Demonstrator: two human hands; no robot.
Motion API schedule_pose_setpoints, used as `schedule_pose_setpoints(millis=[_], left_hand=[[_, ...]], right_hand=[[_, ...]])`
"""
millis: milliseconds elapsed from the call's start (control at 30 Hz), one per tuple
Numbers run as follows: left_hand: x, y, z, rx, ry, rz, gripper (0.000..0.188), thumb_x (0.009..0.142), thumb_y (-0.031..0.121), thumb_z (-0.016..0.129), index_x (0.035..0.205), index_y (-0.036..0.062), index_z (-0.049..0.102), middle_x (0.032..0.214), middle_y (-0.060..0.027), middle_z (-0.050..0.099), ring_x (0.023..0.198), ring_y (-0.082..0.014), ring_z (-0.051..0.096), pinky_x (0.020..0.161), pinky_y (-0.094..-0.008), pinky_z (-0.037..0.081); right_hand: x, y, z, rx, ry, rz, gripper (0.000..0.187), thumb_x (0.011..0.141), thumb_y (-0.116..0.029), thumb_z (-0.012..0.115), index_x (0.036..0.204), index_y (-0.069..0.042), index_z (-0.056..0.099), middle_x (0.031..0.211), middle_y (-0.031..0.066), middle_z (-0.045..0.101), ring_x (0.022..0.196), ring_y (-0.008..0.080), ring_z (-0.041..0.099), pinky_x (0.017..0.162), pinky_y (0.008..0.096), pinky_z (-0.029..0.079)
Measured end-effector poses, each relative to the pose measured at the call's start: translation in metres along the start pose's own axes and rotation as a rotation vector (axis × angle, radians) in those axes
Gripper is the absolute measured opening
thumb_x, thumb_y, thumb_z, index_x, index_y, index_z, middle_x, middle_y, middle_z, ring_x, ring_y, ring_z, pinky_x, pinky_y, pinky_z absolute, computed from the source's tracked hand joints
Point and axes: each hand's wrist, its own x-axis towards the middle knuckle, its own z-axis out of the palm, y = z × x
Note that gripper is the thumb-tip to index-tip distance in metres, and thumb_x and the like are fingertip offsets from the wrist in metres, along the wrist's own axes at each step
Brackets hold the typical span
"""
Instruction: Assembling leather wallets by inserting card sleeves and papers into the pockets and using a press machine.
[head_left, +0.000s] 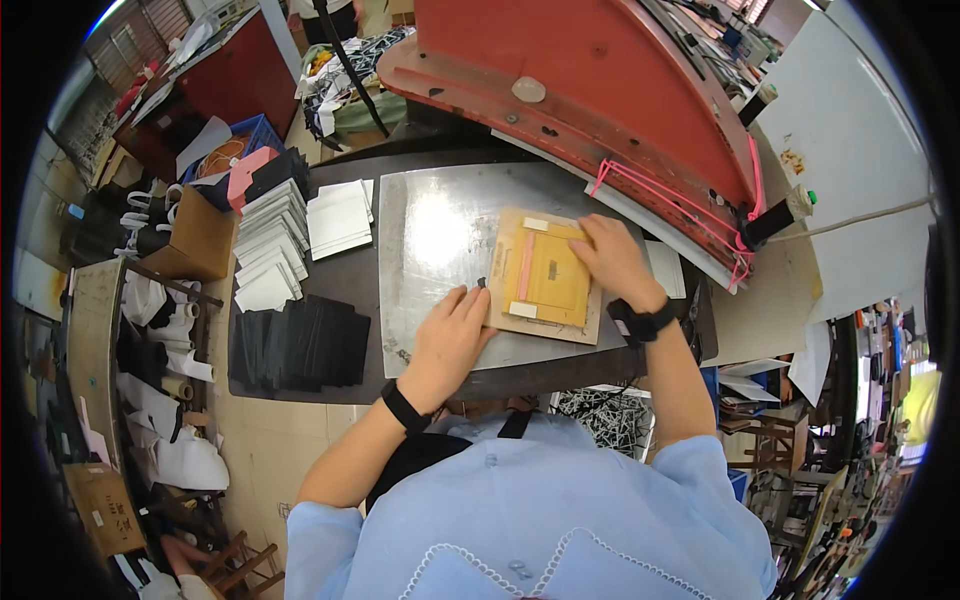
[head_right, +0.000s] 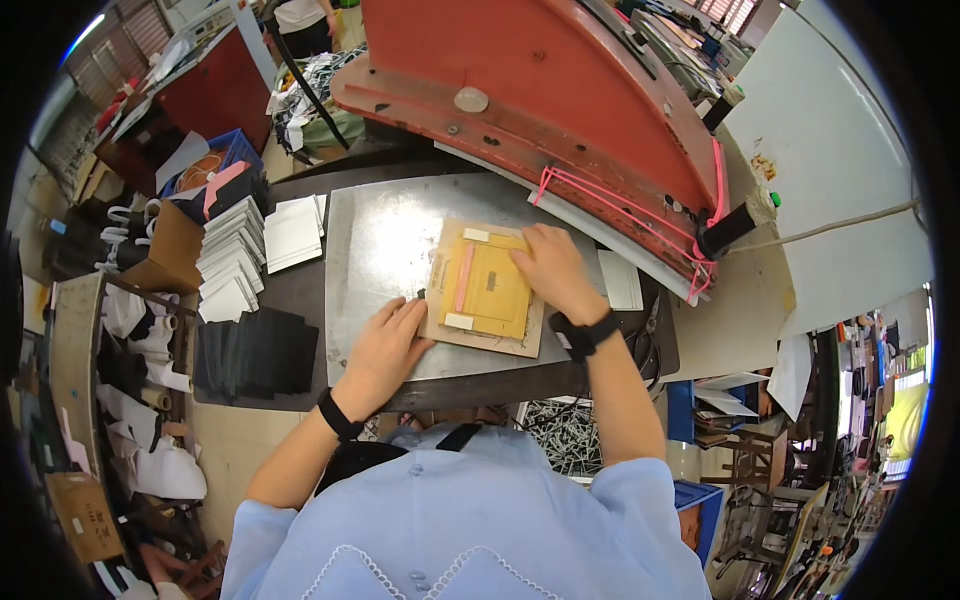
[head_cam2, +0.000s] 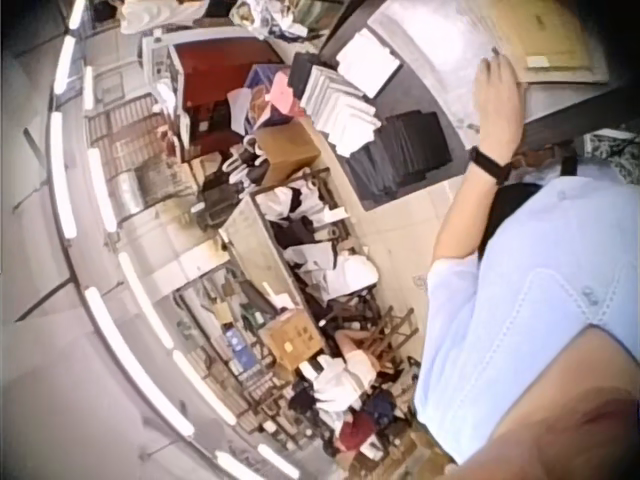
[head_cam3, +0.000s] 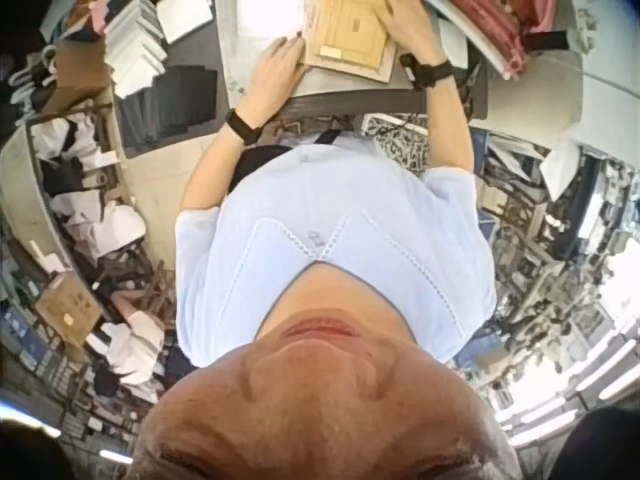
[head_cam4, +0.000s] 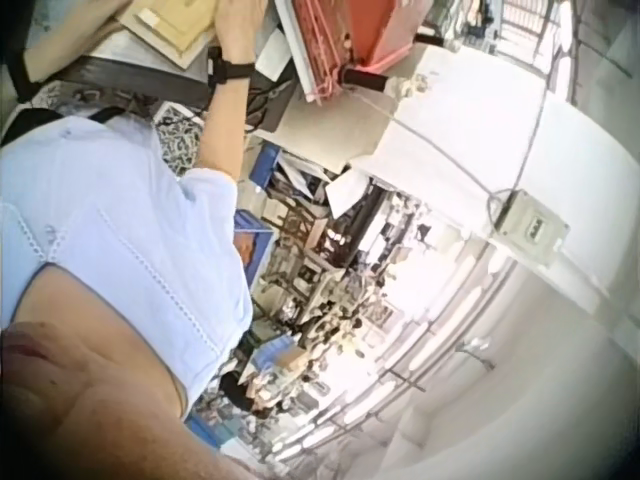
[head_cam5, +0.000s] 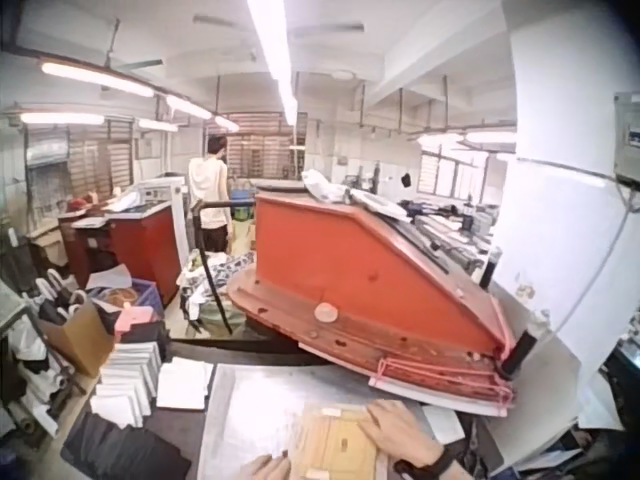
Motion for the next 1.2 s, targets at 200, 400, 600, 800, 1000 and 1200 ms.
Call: schedule_pose_setpoints(millis=[200, 400, 600, 800, 1000, 1200], left_hand=[[0.024, -0.003, -0.015, 0.11, -0.079, 0.036, 0.049, 0.082, 0.019, 0.071, 0.128, 0.0078, 0.057, 0.126, -0.0107, 0.06, 0.124, -0.0313, 0.052, 0.096, -0.0409, 0.044], [0.025, -0.003, -0.018, 0.195, -0.09, 0.043, 0.049, 0.082, 0.023, 0.071, 0.129, 0.0121, 0.058, 0.132, -0.0088, 0.057, 0.126, -0.0295, 0.05, 0.098, -0.0404, 0.043], [0.031, -0.005, -0.024, 0.253, -0.104, 0.091, 0.051, 0.081, 0.025, 0.072, 0.129, 0.0153, 0.059, 0.133, -0.0083, 0.057, 0.126, -0.0286, 0.051, 0.099, -0.0394, 0.042], [0.036, -0.015, -0.064, 0.038, -0.28, -0.07, 0.044, 0.086, 0.025, 0.07, 0.126, 0.0106, 0.061, 0.13, -0.0128, 0.059, 0.116, -0.0301, 0.058, 0.097, -0.0389, 0.046], [0.043, -0.136, -0.11, 0.208, -0.104, -0.33, 0.047, 0.081, 0.026, 0.071, 0.12, 0.0006, 0.061, 0.113, -0.0218, 0.066, 0.105, -0.039, 0.062, 0.092, -0.0441, 0.049], [0.036, -0.227, -0.091, 0.376, -0.144, -0.361, 0.078, 0.069, 0.022, 0.083, 0.136, 0.0033, 0.047, 0.133, -0.0191, 0.055, 0.126, -0.0363, 0.051, 0.101, -0.0441, 0.045]], right_hand=[[-0.046, 0.01, -0.007, 0.038, 0.118, 0.019, 0.056, 0.088, -0.033, 0.064, 0.125, 0.008, 0.055, 0.128, 0.0232, 0.054, 0.121, 0.0397, 0.048, 0.104, 0.0444, 0.038], [-0.049, 0.0, 0.001, 0.044, 0.203, 0.051, 0.06, 0.085, -0.033, 0.069, 0.126, 0.008, 0.054, 0.129, 0.0232, 0.052, 0.121, 0.0398, 0.046, 0.104, 0.045, 0.037], [-0.048, -0.002, 0.006, 0.027, 0.216, 0.1, 0.061, 0.084, -0.034, 0.069, 0.127, 0.007, 0.054, 0.128, 0.0246, 0.051, 0.121, 0.0408, 0.044, 0.104, 0.0464, 0.035], [-0.059, -0.004, -0.005, 0.204, 0.243, 0.175, 0.055, 0.091, -0.024, 0.065, 0.134, 0.006, 0.048, 0.144, 0.0259, 0.042, 0.134, 0.0404, 0.04, 0.112, 0.0439, 0.031], [-0.115, -0.027, -0.024, 0.241, 0.073, 0.152, 0.077, 0.083, -0.03, 0.074, 0.143, 0.004, 0.038, 0.151, 0.027, 0.034, 0.138, 0.0417, 0.036, 0.114, 0.0444, 0.03], [-0.134, -0.036, -0.014, 0.106, -0.04, 0.059, 0.093, 0.077, -0.044, 0.079, 0.144, 0.003, 0.037, 0.151, 0.0314, 0.029, 0.133, 0.0454, 0.039, 0.109, 0.0465, 0.035]])
